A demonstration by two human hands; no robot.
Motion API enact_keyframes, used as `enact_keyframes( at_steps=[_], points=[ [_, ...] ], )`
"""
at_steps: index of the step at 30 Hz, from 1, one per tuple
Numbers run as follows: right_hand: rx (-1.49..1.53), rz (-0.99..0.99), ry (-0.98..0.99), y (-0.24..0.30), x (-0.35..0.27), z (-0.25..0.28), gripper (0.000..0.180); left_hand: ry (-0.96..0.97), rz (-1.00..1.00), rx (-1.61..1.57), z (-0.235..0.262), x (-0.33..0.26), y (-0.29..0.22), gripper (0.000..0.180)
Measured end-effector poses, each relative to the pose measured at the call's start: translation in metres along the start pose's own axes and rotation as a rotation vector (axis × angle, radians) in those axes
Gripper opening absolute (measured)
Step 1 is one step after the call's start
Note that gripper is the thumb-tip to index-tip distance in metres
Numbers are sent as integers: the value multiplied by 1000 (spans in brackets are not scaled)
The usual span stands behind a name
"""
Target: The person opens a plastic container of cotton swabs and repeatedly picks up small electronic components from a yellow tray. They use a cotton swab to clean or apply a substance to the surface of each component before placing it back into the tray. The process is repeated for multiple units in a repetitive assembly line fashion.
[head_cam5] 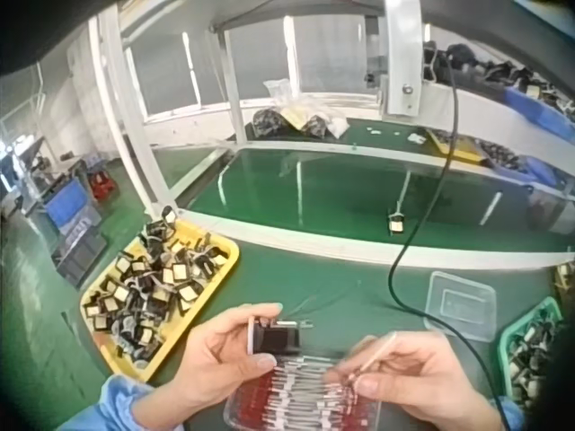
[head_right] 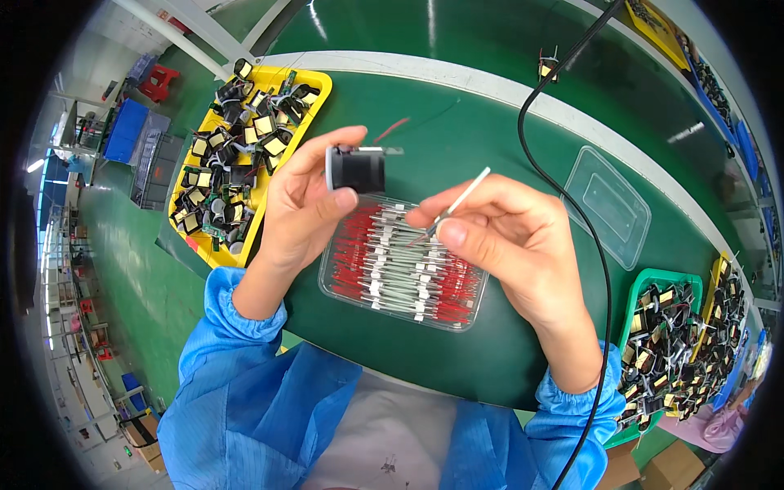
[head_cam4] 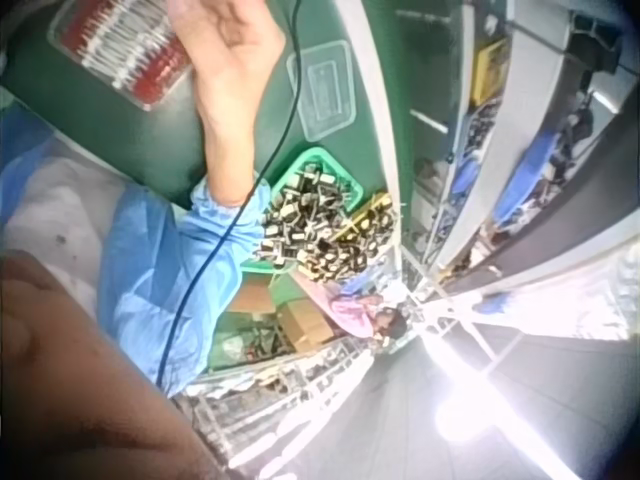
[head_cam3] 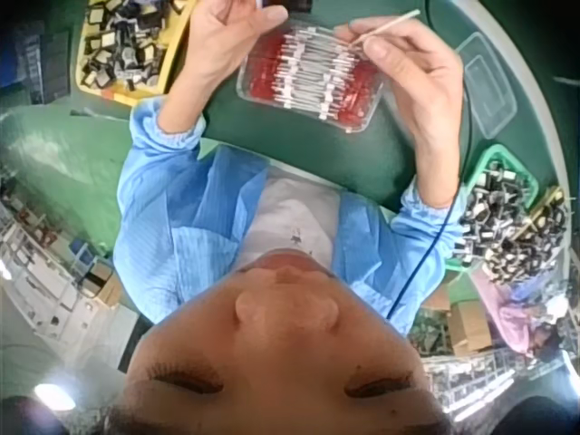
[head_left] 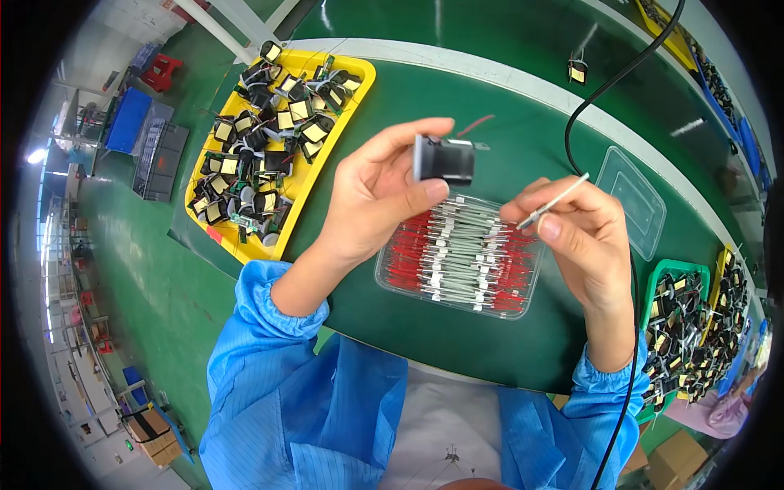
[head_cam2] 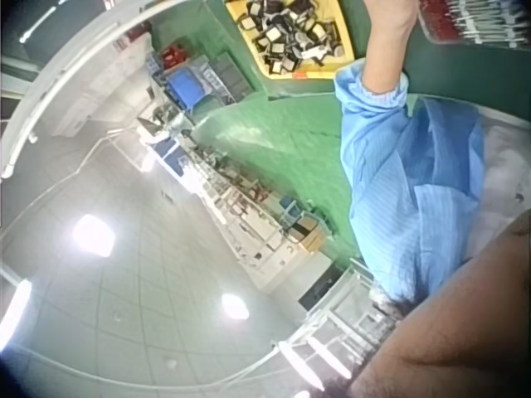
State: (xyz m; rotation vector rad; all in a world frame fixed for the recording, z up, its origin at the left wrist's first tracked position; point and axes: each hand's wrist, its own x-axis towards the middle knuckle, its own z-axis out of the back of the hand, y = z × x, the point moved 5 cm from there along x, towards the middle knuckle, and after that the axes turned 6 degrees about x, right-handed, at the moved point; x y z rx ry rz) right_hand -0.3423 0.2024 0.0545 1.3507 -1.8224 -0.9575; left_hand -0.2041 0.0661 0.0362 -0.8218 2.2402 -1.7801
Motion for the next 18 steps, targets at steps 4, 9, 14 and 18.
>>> enact_keyframes(
  at_steps=[4, 9, 14, 18],
  points=[
    [36, 13, 83, -4, -1, -9, 13, 128, -113, 157, -15, -5, 2, 60],
    [104, -86, 72, -16, -3, -14, 11, 214, -267, 459, -19, -12, -3, 61],
    [91, -76, 38, -10, -2, -9, 13, 96, -335, 380, -12, -6, 0, 59],
    [24, 47, 21, 2, -1, -10, 15, 19, -149, 208, -6, -9, 4, 40]
  ],
)
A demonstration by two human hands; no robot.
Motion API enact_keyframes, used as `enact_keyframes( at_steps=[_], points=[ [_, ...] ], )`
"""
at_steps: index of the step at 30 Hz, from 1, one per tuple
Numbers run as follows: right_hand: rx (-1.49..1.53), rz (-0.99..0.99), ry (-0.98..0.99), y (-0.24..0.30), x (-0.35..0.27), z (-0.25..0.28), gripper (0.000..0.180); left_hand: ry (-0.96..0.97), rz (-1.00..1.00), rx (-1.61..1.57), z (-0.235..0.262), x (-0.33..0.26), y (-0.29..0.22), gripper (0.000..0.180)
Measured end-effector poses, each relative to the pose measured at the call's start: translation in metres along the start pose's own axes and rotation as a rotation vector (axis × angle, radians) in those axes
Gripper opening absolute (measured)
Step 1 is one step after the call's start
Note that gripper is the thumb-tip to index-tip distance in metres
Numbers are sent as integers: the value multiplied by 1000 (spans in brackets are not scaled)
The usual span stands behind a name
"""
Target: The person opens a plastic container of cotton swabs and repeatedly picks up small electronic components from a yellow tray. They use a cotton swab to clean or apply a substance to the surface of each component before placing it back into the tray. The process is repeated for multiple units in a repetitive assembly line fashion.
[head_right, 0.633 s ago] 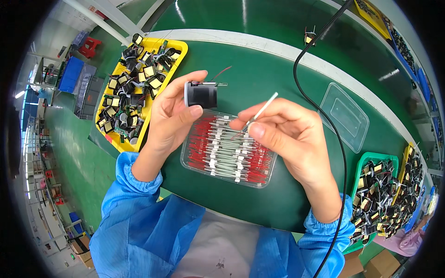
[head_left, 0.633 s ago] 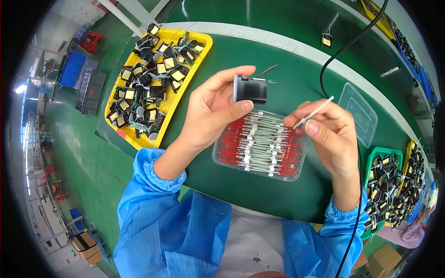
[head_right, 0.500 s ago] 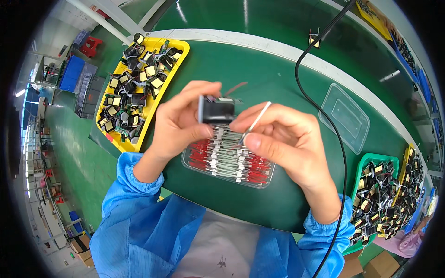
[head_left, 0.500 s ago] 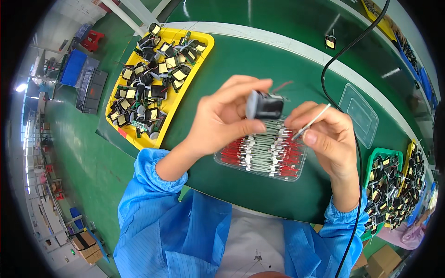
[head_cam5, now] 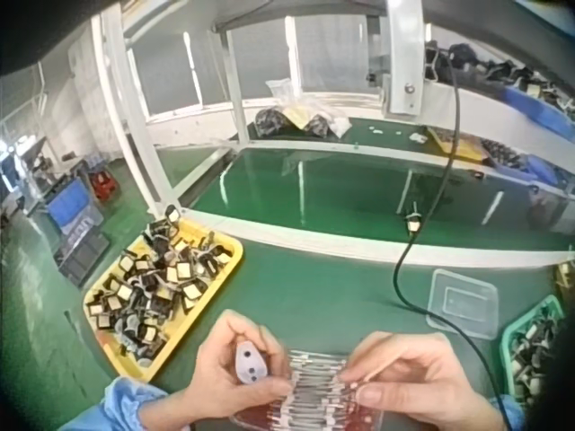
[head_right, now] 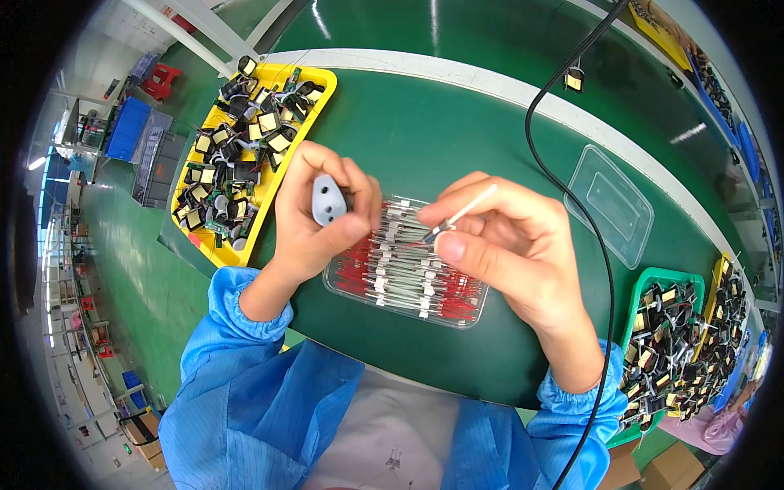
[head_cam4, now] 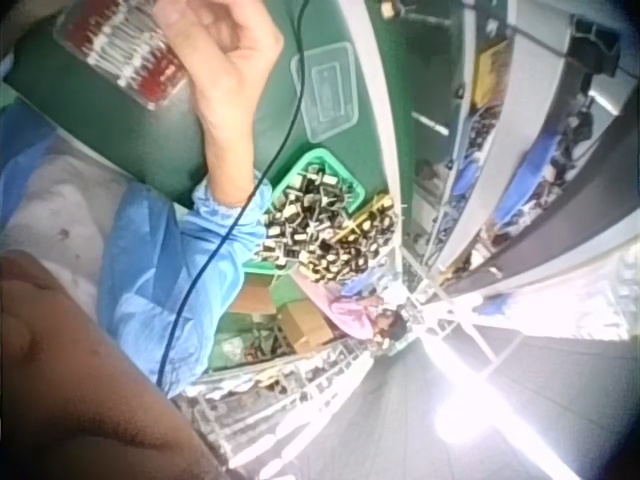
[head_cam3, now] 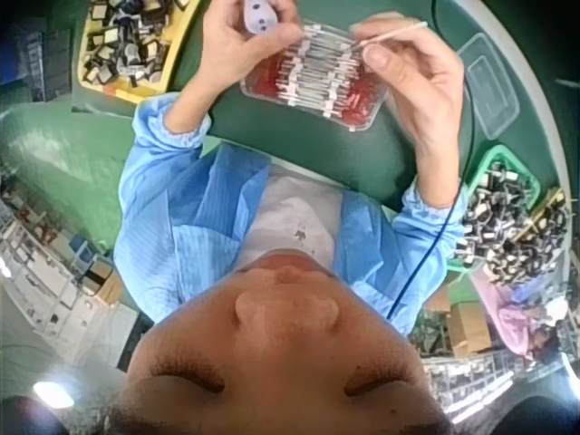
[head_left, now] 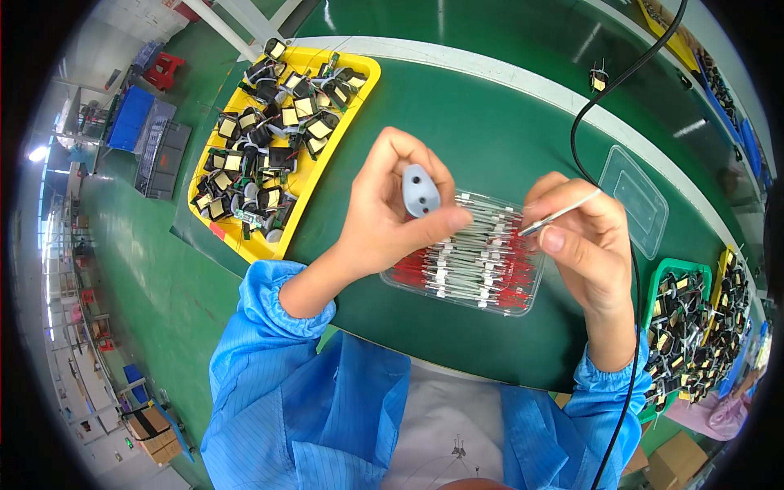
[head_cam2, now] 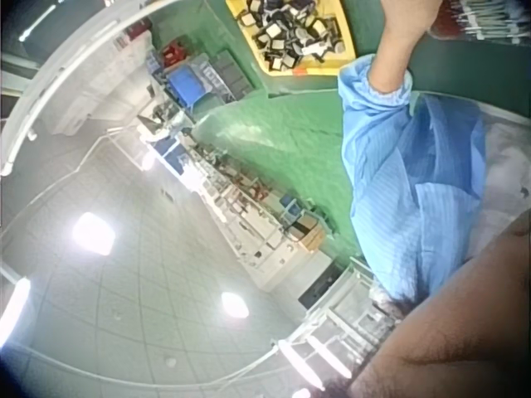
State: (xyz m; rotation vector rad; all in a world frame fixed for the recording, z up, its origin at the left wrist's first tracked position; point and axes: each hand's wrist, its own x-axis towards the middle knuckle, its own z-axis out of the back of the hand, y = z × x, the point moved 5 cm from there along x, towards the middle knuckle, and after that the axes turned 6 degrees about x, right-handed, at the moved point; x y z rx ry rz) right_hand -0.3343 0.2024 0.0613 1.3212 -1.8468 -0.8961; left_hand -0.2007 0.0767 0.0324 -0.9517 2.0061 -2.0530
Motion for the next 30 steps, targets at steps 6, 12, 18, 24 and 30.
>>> enact_keyframes(
  at_steps=[6, 12, 18, 24, 30],
  points=[
    [-40, -78, -48, 1, -1, 3, 13, -8, 3, 326, 7, 5, -15, 19],
    [-48, -146, -43, -11, -2, -2, 12, 223, -42, 380, -9, -1, -22, 16],
    [-31, -115, -47, -12, -1, -3, 7, 216, -138, 416, -15, -2, -24, 11],
    [42, -82, -27, -17, -2, -2, 11, 170, -165, 462, -22, -4, -24, 17],
    [-5, -50, -29, -22, -2, -5, 12, 192, -72, 375, -27, -10, -19, 12]
  ],
)
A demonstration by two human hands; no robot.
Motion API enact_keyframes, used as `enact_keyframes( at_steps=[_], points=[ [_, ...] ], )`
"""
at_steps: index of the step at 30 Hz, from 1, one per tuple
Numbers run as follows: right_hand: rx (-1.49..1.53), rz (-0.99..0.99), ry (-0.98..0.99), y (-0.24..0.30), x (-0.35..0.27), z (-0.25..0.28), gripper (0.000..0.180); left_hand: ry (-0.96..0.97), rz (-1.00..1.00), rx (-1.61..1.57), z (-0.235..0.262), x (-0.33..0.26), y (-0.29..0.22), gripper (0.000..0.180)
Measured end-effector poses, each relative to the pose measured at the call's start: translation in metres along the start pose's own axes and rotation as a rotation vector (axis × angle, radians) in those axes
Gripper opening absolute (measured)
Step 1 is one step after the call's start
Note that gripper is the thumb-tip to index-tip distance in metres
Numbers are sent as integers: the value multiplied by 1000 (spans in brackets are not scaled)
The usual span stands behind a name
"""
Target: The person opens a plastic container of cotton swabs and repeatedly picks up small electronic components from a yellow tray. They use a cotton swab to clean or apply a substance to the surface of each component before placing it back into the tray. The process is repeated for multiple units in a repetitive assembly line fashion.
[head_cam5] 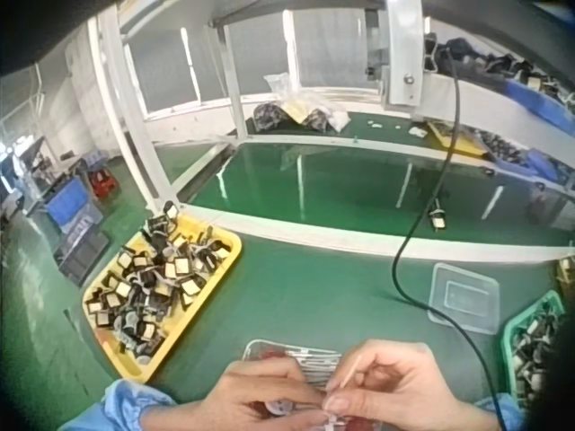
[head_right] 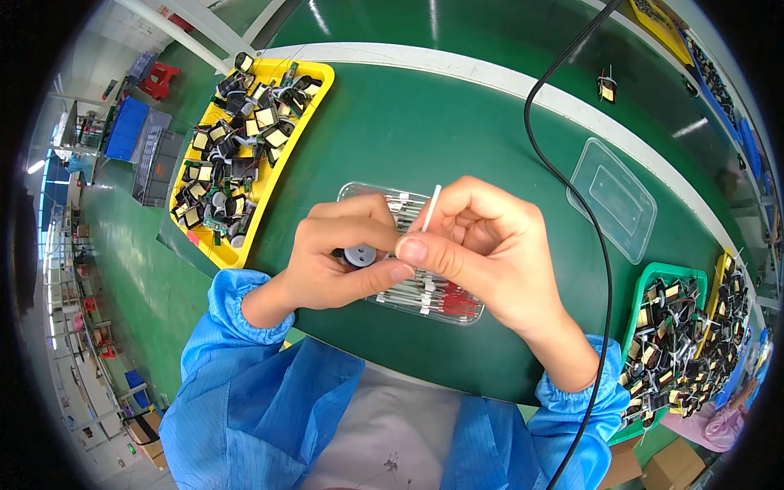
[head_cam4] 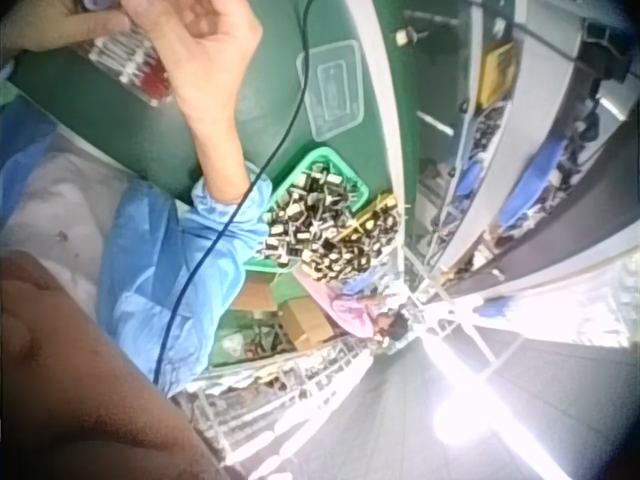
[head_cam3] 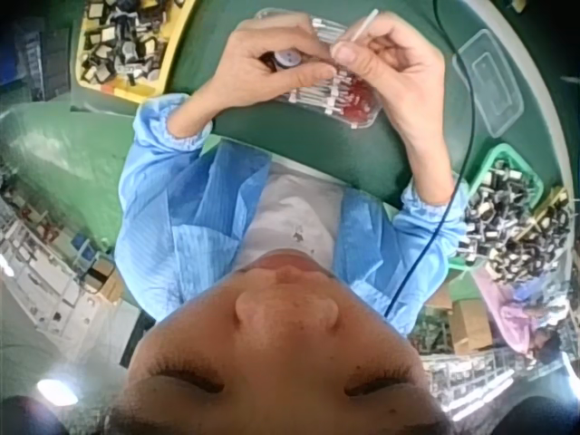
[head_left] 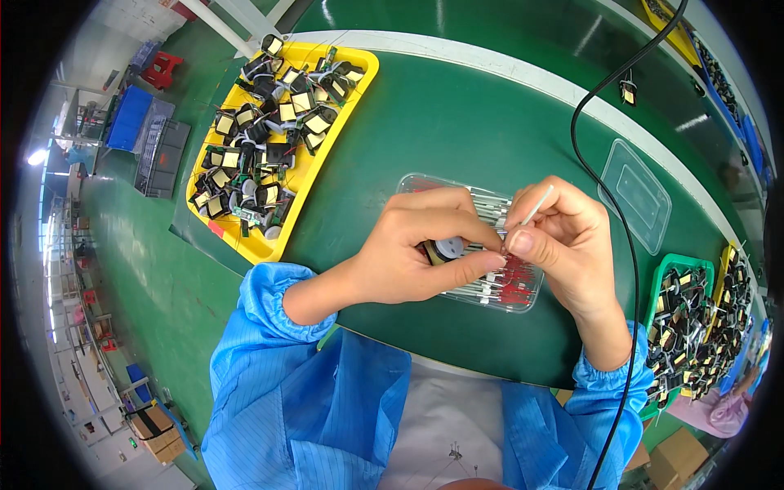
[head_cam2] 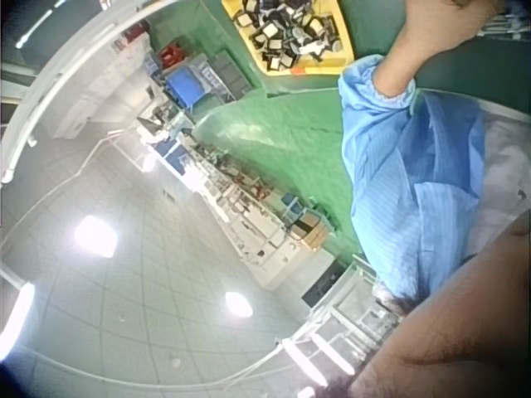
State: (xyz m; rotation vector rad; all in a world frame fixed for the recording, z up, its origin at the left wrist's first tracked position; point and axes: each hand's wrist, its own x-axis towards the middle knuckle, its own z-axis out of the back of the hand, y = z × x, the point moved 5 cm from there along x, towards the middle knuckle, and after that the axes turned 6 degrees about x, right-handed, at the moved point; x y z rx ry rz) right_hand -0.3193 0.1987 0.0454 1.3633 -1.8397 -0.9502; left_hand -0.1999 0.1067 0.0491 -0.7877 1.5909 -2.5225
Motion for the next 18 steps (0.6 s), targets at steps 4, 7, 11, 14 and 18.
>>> enact_keyframes(
  at_steps=[4, 7, 11, 14, 18],
  points=[
    [-24, -7, 15, 0, 0, -1, 11, 12, 36, -19, 0, 1, 2, 9],
    [-10, -15, 6, -1, 0, 0, 10, 34, 17, -16, -1, 2, 2, 8],
    [-27, 2, -23, 5, 1, 3, 9, 71, -22, 15, -1, 1, 1, 8],
    [-60, 12, -56, 13, 2, 10, 10, 103, -47, 30, -2, 1, 1, 9],
    [-88, 55, -57, 23, 3, 8, 10, 74, -9, -39, 2, 2, 6, 12]
  ],
)
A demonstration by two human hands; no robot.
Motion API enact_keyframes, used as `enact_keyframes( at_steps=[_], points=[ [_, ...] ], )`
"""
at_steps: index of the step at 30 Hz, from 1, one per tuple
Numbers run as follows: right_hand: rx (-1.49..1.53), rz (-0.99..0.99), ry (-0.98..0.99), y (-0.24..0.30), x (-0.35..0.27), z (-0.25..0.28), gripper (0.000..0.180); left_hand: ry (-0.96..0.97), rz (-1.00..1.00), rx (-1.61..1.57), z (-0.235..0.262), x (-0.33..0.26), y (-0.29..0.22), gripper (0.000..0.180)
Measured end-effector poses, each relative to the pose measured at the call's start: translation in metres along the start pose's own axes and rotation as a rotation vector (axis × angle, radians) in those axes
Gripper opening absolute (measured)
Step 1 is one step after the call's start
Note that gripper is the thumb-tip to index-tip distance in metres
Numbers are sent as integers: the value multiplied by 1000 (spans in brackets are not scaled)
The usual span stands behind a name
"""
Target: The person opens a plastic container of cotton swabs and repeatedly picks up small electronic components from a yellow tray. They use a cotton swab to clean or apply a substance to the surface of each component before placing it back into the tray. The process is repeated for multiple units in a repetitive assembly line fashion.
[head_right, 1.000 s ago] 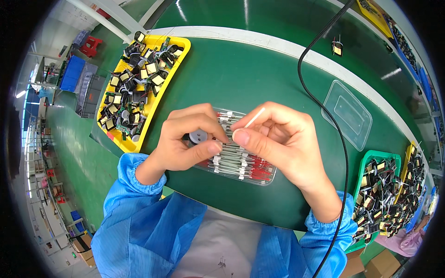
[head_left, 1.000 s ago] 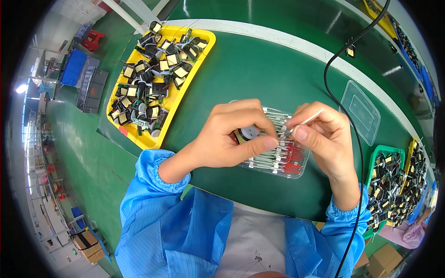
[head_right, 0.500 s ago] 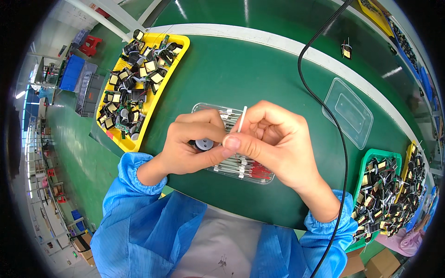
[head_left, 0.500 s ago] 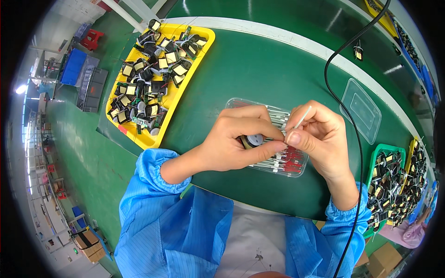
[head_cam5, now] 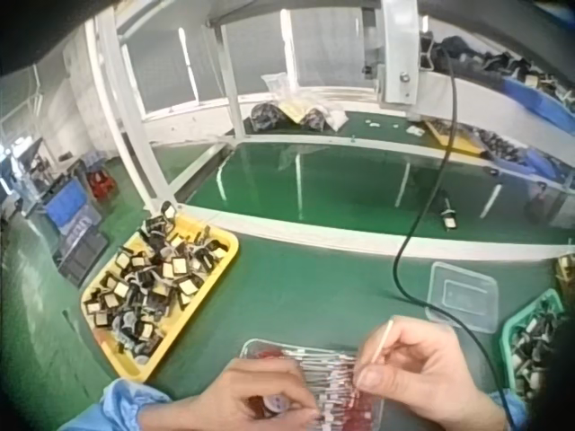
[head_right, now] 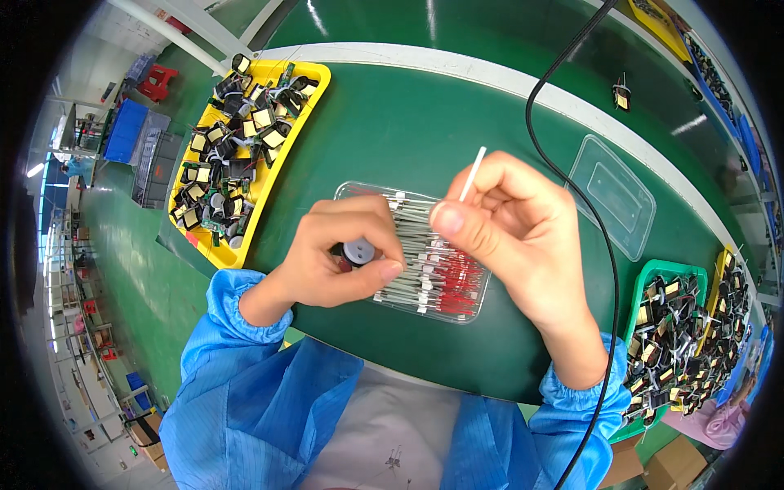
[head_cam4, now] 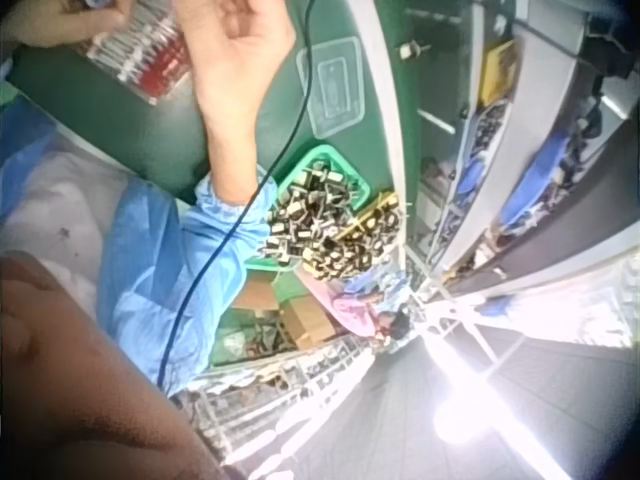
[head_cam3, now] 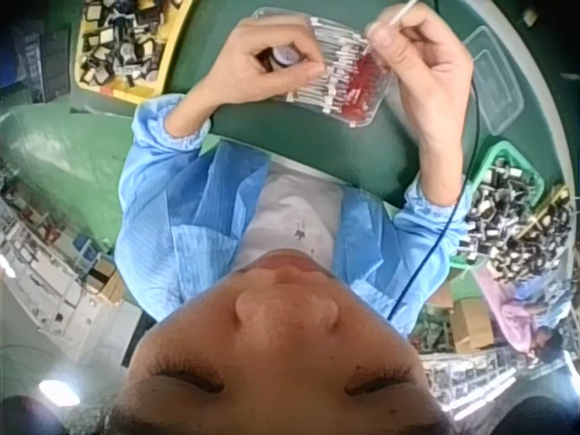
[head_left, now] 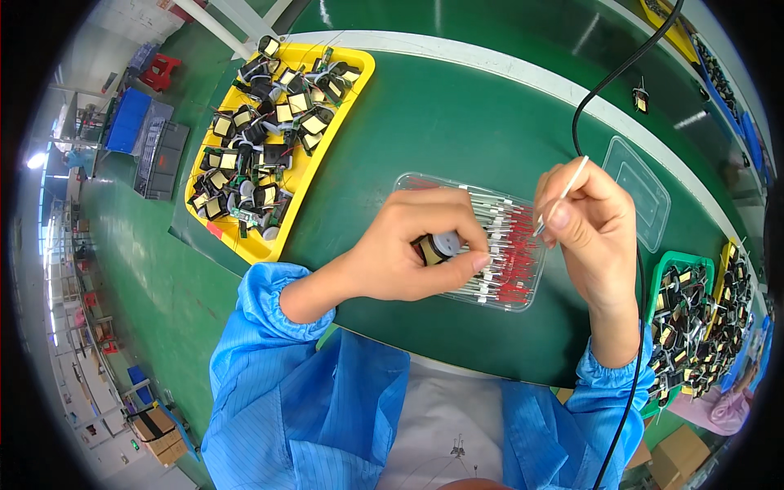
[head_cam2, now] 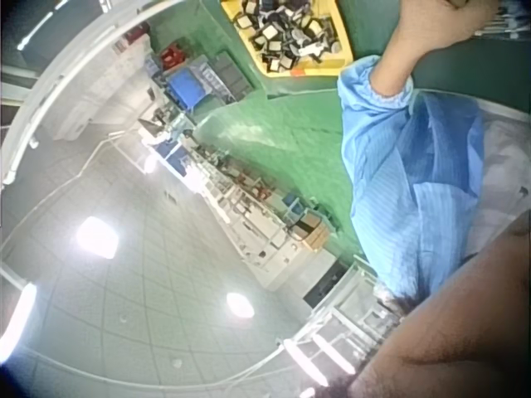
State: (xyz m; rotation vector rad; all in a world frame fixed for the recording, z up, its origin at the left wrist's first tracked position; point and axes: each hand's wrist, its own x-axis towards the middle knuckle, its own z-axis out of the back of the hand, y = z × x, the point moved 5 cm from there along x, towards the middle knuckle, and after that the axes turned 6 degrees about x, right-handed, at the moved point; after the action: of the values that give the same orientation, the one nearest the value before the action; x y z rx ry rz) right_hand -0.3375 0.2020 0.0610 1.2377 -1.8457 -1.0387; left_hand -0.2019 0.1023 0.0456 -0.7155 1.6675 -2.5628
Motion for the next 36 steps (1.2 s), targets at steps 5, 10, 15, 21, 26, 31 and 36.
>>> enact_keyframes(
  at_steps=[5, 10, 15, 21, 26, 31, 36],
  points=[
    [61, -32, 85, -15, -5, -13, 9, 85, 102, -98, -3, 1, -4, 13],
    [117, -97, 168, -24, -7, -18, 11, 87, 126, -278, -8, -5, 1, 8],
    [57, -71, 220, -15, -4, -22, 12, 139, 152, -335, -4, -4, -2, 7],
    [-148, 59, 285, -5, -6, -20, 6, 348, 108, -470, -6, -4, -13, 5],
    [-189, 162, 50, 16, -9, -6, 15, 191, -30, -264, 4, 0, -10, 18],
    [-387, 374, 139, 30, -8, -9, 17, -8, 255, -617, 13, -4, 9, 37],
    [-299, 322, 20, 28, -10, -4, 17, -140, 191, -544, 13, -1, 10, 38]
  ],
)
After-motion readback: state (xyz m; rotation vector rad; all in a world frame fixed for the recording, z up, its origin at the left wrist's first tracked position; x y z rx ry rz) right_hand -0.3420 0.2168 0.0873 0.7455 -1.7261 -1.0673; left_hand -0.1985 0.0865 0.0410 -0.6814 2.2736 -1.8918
